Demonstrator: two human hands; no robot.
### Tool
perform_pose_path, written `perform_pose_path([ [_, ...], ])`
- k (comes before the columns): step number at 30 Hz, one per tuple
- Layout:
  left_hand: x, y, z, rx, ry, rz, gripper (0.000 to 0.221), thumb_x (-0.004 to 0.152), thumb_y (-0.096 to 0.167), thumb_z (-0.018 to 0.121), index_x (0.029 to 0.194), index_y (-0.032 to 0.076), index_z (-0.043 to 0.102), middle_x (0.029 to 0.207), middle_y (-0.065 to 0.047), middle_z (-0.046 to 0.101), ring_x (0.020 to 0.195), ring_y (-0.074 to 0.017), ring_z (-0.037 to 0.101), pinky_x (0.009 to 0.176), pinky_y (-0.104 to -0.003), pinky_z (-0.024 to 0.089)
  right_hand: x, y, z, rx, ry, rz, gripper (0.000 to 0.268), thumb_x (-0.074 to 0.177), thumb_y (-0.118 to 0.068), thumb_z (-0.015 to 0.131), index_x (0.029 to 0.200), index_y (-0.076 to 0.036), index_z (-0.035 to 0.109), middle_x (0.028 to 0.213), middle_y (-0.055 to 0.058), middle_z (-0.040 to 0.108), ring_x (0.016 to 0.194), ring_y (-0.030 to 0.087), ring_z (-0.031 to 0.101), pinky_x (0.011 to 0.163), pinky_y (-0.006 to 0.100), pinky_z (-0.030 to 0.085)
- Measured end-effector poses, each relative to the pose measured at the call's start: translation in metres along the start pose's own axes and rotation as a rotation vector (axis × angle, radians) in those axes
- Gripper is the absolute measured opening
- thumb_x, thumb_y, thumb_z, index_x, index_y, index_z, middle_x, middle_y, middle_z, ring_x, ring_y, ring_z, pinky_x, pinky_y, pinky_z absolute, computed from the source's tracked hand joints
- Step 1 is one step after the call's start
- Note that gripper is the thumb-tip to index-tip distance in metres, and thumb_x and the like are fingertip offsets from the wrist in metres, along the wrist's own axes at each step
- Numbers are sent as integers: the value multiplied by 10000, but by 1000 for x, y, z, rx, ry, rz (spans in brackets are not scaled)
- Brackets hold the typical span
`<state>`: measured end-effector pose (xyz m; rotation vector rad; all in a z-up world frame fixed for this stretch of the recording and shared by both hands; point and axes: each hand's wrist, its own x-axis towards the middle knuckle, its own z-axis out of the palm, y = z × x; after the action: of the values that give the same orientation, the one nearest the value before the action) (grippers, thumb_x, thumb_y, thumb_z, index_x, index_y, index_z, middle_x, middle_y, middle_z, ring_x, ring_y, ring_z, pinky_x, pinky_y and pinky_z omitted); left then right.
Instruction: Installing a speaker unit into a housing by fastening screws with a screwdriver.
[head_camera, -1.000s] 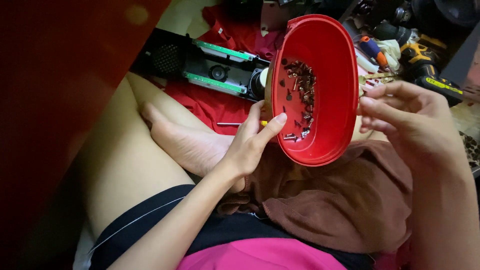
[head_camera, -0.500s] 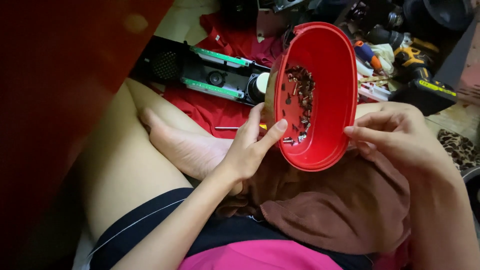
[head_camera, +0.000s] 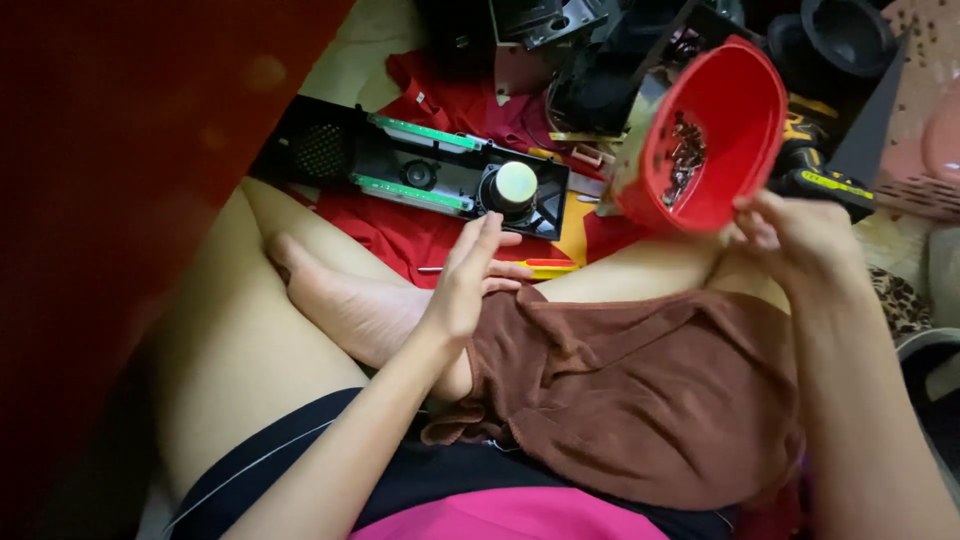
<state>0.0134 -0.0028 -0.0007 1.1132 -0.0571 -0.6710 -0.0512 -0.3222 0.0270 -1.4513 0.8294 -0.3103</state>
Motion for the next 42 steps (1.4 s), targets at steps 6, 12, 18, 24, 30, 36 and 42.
perform_pose_path([
  [6, 6, -8, -6, -26, 36, -8, 540, 795, 408, 409, 1119, -23, 435, 1112, -185, 514, 782, -234, 571, 731, -322, 448, 126, 34, -2, 264, 118, 159, 60, 783, 11, 556, 840, -7, 549, 650, 16, 506, 551, 43, 498, 677, 273, 620],
  [12, 1, -8, 0, 224, 21, 52, 301, 796, 241, 533, 992, 15, 572, 945, -75, 590, 738, -134, 570, 652, -231, 462, 36, -6, 34, 34, 207, -66, 102, 832, -10, 607, 805, 84, 579, 678, 57, 608, 537, 87, 629, 544, 174, 638],
  [18, 17, -32, -6, 269, -15, 149, 177, 817, 258, 625, 858, 94, 676, 775, -68, 671, 697, -135, 644, 646, -269, 537, -88, 0, 113, -511, -116, -479, 141, 821, -181, 697, 821, -44, 663, 633, 110, 640, 555, 143, 606, 647, 282, 508],
  [24, -1, -4, 0, 38, 134, 99, 176, 811, 254, 636, 750, 99, 690, 674, -31, 670, 630, -58, 625, 642, -182, 502, -127, 15, 166, -353, -113, -133, 181, 651, -252, 812, 755, -159, 697, 596, 13, 623, 544, 54, 580, 491, 196, 535],
  [30, -8, 2, 5, -13, 111, 111, 199, 783, 261, 669, 704, 79, 676, 646, -35, 663, 612, -60, 616, 644, -175, 488, -131, 25, 172, 3, -58, -95, 185, 644, -102, 822, 763, -54, 689, 546, 47, 539, 501, 67, 535, 425, 226, 530],
  [36, -5, -1, -2, -111, 4, -88, 238, 768, 215, 670, 831, -14, 663, 761, -166, 673, 668, -216, 673, 617, -275, 562, -131, 29, 163, -8, -92, -408, 200, 620, -35, 825, 754, -3, 679, 698, 16, 410, 650, 24, 425, 496, 158, 439],
  [42, 3, -6, -17, -137, -140, -180, 276, 752, 222, 683, 846, -36, 656, 751, -130, 672, 676, -241, 674, 642, -354, 569, -138, 25, 160, -306, -148, -705, 201, 642, -60, 813, 805, -107, 707, 751, 31, 476, 661, 65, 427, 596, 189, 412],
])
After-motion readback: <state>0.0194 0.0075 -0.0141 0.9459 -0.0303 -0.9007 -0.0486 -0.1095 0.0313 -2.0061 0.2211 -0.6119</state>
